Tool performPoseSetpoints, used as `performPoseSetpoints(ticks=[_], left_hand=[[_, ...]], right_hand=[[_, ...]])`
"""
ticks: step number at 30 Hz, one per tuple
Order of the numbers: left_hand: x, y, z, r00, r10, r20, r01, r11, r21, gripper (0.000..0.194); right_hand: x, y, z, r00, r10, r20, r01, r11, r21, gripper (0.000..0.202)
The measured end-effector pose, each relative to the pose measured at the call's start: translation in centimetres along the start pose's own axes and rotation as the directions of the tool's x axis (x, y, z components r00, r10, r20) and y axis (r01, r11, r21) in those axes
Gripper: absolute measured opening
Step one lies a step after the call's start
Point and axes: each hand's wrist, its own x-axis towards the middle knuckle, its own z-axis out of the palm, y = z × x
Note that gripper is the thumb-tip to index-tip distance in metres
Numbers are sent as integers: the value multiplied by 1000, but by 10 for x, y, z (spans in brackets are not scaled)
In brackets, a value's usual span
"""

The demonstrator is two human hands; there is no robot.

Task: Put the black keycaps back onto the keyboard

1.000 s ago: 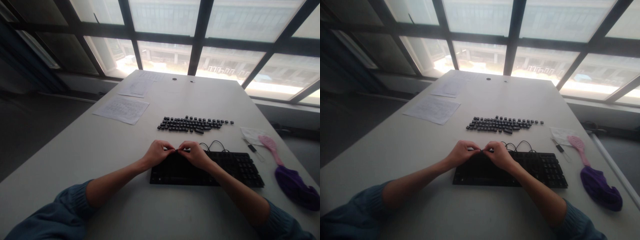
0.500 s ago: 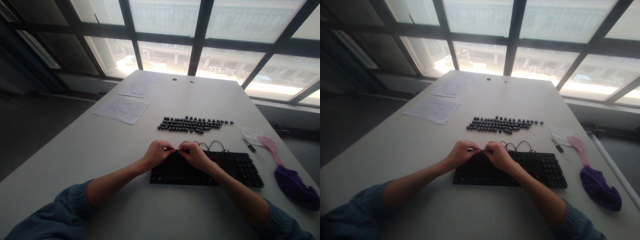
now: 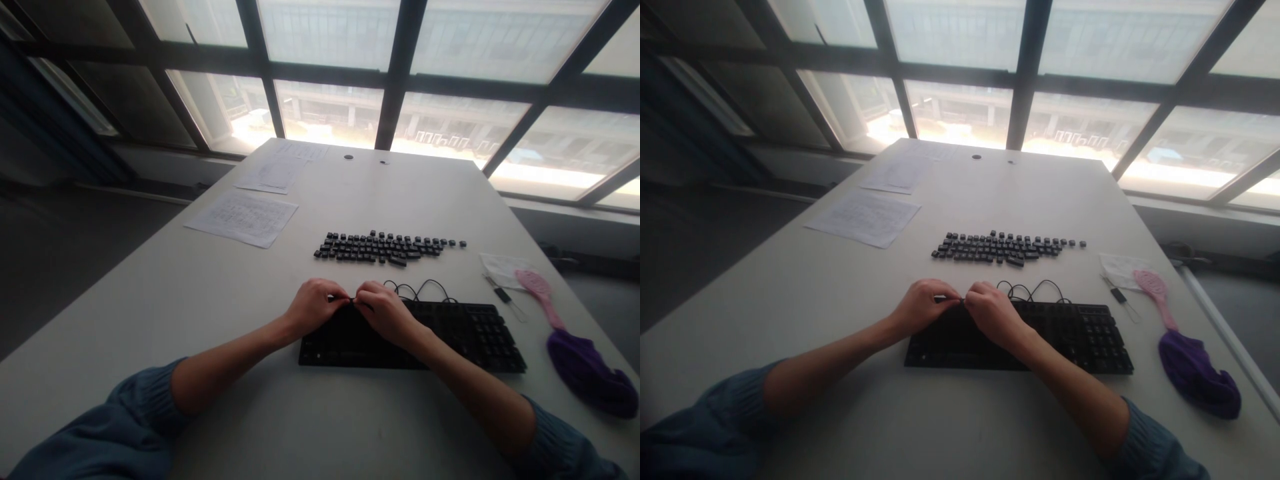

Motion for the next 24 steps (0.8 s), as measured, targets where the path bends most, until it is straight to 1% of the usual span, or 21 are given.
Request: performPoseSetpoints(ticks=[3, 7, 12, 18, 21, 24], left_hand=[[-1, -1, 2, 1000, 26, 1, -26, 1000, -7, 9], [-4, -4, 5, 997, 74, 8, -74, 997, -2, 8], [-9, -7, 8, 990, 137, 16, -138, 983, 125, 12], [-12, -4, 9, 980, 196, 33, -198, 946, 259, 19], [-11, -4, 10, 977, 205, 53, -212, 932, 295, 24], [-10, -7, 10, 982, 176, 68, -188, 950, 251, 18]], right_hand=[[-2, 1, 2, 999, -41, -10, 41, 997, -63, 21], [-3, 1, 3, 998, -66, -4, 66, 995, -80, 22], [-3, 1, 5, 997, -71, -11, 69, 991, -115, 23], [-4, -1, 7, 997, -80, 15, 81, 987, -137, 22], [-5, -1, 7, 996, -78, 32, 82, 983, -162, 22], [-5, -2, 7, 997, -69, 34, 74, 981, -177, 22]])
